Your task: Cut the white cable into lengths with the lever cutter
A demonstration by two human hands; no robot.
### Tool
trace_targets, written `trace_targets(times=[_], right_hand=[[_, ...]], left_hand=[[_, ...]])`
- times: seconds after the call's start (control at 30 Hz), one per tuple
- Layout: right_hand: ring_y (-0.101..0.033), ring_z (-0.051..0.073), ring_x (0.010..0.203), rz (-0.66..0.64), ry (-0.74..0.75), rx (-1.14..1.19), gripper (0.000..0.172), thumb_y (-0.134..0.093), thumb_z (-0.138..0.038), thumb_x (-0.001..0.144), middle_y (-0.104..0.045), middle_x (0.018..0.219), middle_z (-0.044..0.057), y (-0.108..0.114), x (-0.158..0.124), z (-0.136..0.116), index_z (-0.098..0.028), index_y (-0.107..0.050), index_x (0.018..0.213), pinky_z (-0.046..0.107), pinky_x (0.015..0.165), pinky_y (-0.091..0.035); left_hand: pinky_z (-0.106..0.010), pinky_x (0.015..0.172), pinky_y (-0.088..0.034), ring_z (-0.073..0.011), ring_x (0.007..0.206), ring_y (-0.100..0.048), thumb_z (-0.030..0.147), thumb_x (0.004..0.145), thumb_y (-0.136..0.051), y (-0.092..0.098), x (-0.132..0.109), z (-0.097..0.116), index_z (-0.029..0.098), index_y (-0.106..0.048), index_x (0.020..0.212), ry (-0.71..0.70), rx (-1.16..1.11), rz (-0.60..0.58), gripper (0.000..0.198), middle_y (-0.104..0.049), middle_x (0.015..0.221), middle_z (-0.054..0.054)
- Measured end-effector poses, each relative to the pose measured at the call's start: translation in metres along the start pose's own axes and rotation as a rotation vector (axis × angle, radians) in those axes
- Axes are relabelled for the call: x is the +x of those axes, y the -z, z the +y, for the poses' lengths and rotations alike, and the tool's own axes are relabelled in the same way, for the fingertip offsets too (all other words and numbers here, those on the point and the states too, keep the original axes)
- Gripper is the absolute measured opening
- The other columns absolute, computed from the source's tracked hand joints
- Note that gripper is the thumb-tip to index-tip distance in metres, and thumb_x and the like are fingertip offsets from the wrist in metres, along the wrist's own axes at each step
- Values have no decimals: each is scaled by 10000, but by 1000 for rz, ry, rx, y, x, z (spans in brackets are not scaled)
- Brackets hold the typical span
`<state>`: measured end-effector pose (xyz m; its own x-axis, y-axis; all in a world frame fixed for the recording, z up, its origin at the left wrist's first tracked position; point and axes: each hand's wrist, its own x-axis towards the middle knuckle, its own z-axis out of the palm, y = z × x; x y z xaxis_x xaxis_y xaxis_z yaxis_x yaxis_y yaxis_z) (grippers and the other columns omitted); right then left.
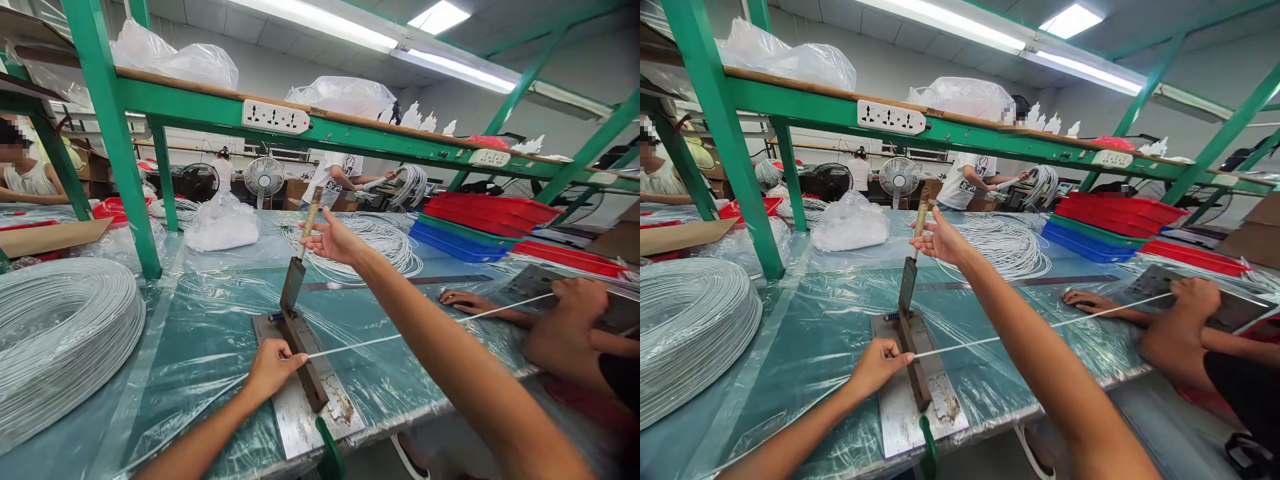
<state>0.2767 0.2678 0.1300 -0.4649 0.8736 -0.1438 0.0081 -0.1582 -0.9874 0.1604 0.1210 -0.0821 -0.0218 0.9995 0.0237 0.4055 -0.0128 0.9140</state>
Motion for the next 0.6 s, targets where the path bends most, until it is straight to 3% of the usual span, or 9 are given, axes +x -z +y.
trace_targets(times=[0.17,0.27,0.37,0.43,0.5,0.6], right_hand=[[-603,124,495,-1,-60,5,472,-184,-499,975,-663,662,94,15,-82,21,-174,-517,897,170,432,-481],[-602,119,490,-79,-118,-39,345,-519,-513,876,-658,644,67,21,-131,54,-179,-486,793,156,425,-469],[-562,94,425,-73,-193,-47,445,-730,-523,693,-623,609,17,21,-171,91,-181,-468,803,140,388,-435],[-535,81,388,-10,-224,5,538,-752,-510,665,-605,634,-20,16,-192,110,-202,-462,996,142,365,-419],[-526,76,384,71,-259,47,716,-749,-461,668,-598,680,-38,9,-206,124,-239,-345,1216,149,363,-423],[-463,64,344,108,-398,73,775,-701,-419,646,-543,615,-59,0,-214,135,-212,-290,1269,147,327,-396]], left_hand=[[-226,483,-213,-84,475,-322,436,661,-591,-12,11,-10,186,-389,476,88,-30,96,370,-341,458,65],[-230,483,-201,-88,467,-329,390,650,-588,-15,11,-8,190,-388,470,116,-4,149,335,-349,451,63],[-237,494,-187,-93,479,-335,381,650,-582,-15,8,-3,189,-395,475,117,28,181,320,-360,462,58],[-240,498,-177,-95,483,-336,376,651,-577,-14,6,0,188,-396,476,114,43,186,314,-363,466,56],[-241,498,-172,-94,479,-334,370,654,-570,-13,5,2,189,-387,474,114,54,182,314,-356,464,57],[-237,500,-175,-92,473,-329,374,661,-562,-13,4,4,189,-375,473,105,66,179,323,-341,458,61]])
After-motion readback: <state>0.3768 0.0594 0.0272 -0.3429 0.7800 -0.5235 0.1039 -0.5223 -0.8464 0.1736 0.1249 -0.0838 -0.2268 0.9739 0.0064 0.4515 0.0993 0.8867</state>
